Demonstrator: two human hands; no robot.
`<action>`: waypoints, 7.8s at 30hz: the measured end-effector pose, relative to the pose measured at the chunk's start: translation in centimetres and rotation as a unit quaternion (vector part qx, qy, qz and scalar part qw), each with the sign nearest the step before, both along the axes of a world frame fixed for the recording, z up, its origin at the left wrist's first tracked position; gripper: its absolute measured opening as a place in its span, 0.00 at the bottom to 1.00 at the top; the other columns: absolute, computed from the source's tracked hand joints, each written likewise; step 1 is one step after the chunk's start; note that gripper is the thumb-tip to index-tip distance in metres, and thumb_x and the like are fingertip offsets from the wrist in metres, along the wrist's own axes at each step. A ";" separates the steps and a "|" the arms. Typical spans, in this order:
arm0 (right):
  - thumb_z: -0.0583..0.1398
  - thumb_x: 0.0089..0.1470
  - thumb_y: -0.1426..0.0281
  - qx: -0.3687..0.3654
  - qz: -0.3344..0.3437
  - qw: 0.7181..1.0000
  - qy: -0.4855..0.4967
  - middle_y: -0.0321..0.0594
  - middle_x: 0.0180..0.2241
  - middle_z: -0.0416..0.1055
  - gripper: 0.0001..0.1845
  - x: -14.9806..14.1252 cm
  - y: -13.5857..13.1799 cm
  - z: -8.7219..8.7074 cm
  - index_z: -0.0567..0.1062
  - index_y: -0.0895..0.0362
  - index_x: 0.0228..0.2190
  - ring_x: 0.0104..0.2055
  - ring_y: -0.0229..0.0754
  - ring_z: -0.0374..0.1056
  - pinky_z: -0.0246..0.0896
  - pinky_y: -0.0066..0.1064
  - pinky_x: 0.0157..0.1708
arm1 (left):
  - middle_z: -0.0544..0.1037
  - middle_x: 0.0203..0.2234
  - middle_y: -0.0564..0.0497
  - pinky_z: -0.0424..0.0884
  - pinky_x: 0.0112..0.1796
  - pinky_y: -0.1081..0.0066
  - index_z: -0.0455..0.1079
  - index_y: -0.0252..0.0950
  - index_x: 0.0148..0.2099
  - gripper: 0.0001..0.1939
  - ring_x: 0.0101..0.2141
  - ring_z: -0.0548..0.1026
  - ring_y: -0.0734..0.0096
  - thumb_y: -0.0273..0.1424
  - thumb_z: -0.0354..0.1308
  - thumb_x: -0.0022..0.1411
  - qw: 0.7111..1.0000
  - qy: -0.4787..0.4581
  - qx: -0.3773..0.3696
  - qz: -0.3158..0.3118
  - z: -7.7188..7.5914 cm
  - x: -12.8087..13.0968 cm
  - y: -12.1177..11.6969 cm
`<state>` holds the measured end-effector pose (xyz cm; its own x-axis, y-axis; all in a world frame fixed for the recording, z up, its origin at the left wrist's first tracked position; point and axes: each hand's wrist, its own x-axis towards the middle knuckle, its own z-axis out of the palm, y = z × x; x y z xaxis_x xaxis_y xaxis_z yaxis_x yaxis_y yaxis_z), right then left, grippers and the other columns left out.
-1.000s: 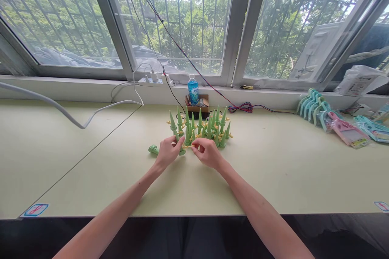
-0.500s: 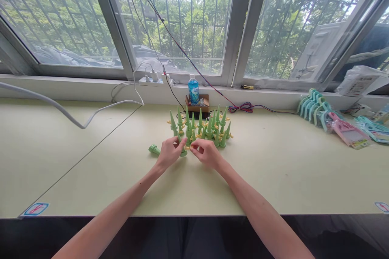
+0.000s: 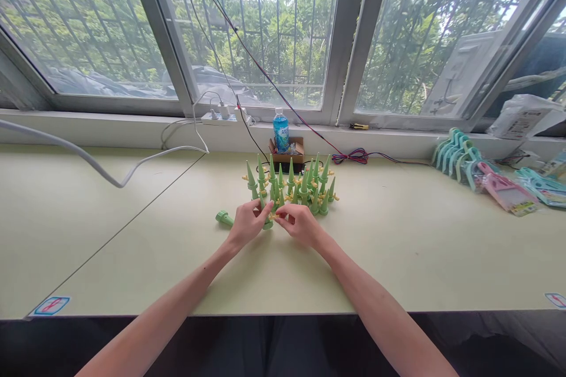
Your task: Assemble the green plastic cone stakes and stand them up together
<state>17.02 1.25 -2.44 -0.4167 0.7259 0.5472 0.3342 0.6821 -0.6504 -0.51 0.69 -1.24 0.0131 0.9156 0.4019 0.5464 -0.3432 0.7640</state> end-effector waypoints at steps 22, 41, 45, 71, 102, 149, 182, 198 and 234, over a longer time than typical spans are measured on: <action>0.55 0.61 0.63 -0.021 -0.010 0.999 -0.041 0.35 0.22 0.66 0.16 0.0 0.0 0.2 0.72 0.59 0.26 0.22 0.34 0.54 0.51 0.27 0.24 | 0.61 0.17 0.56 0.52 0.21 0.75 0.61 0.35 0.25 0.21 0.18 0.55 0.78 0.45 0.52 0.63 0.999 -0.008 0.007 -0.040 0.4 0.2 -0.4; 0.59 0.58 0.65 -0.043 -0.001 0.998 -0.045 0.30 0.19 0.60 0.09 0.0 -0.2 0.2 0.72 0.58 0.32 0.20 0.33 0.53 0.50 0.26 0.24 | 0.61 0.17 0.57 0.52 0.21 0.75 0.60 0.36 0.25 0.21 0.19 0.54 0.78 0.45 0.53 0.63 0.998 -0.035 0.001 -0.053 0.6 0.3 -0.5; 0.57 0.59 0.65 -0.045 -0.001 0.998 -0.043 0.29 0.18 0.57 0.10 0.0 -0.2 0.2 0.71 0.58 0.29 0.21 0.33 0.52 0.49 0.27 0.23 | 0.60 0.17 0.57 0.52 0.21 0.75 0.62 0.36 0.26 0.20 0.19 0.54 0.78 0.45 0.53 0.62 0.997 -0.039 -0.006 -0.063 0.6 0.3 -0.6; 0.51 0.63 0.63 -0.038 -0.004 0.997 -0.074 0.33 0.18 0.59 0.21 0.2 0.4 -0.7 0.64 0.58 0.20 0.21 0.33 0.52 0.48 0.27 0.24 | 0.61 0.16 0.57 0.51 0.19 0.76 0.62 0.35 0.24 0.22 0.17 0.55 0.80 0.47 0.54 0.61 0.995 -0.039 -0.001 -0.088 0.5 0.2 -0.6; 0.62 0.54 0.61 -0.053 -0.011 0.999 0.003 0.35 0.25 0.68 0.12 0.2 0.6 -0.5 0.73 0.57 0.28 0.22 0.34 0.56 0.55 0.27 0.24 | 0.69 0.21 0.53 0.63 0.21 0.77 0.68 0.33 0.29 0.17 0.21 0.66 0.77 0.44 0.57 0.59 0.991 -0.089 -0.045 -0.094 0.2 -0.1 0.1; 0.61 0.55 0.64 -0.064 0.008 0.998 0.005 0.29 0.19 0.57 0.11 0.2 0.1 -0.1 0.69 0.57 0.26 0.20 0.31 0.49 0.47 0.27 0.22 | 0.69 0.21 0.53 0.61 0.20 0.79 0.68 0.33 0.28 0.15 0.20 0.65 0.78 0.40 0.57 0.59 0.990 -0.096 -0.042 -0.091 0.6 0.2 -0.1; 0.58 0.58 0.62 -0.064 0.019 0.996 -0.056 0.30 0.20 0.61 0.11 0.4 -0.2 0.2 0.69 0.57 0.35 0.21 0.33 0.52 0.49 0.27 0.24 | 0.68 0.20 0.54 0.59 0.19 0.78 0.66 0.33 0.29 0.16 0.19 0.62 0.79 0.41 0.56 0.60 0.993 -0.076 -0.022 -0.091 0.4 0.2 -0.3; 0.58 0.58 0.61 -0.074 0.013 0.995 -0.072 0.28 0.18 0.60 0.12 0.4 0.1 -0.3 0.70 0.57 0.36 0.20 0.33 0.53 0.49 0.27 0.24 | 0.67 0.20 0.54 0.57 0.19 0.77 0.66 0.34 0.29 0.17 0.18 0.61 0.80 0.43 0.55 0.61 0.994 -0.065 -0.013 -0.093 0.3 0.2 -0.2; 0.58 0.58 0.62 -0.061 0.004 0.995 -0.081 0.29 0.18 0.61 0.10 0.3 0.1 -0.3 0.70 0.57 0.35 0.20 0.34 0.54 0.50 0.27 0.24 | 0.67 0.20 0.55 0.57 0.18 0.77 0.66 0.35 0.28 0.16 0.18 0.61 0.80 0.41 0.55 0.61 0.994 -0.058 -0.015 -0.091 0.2 0.3 -0.3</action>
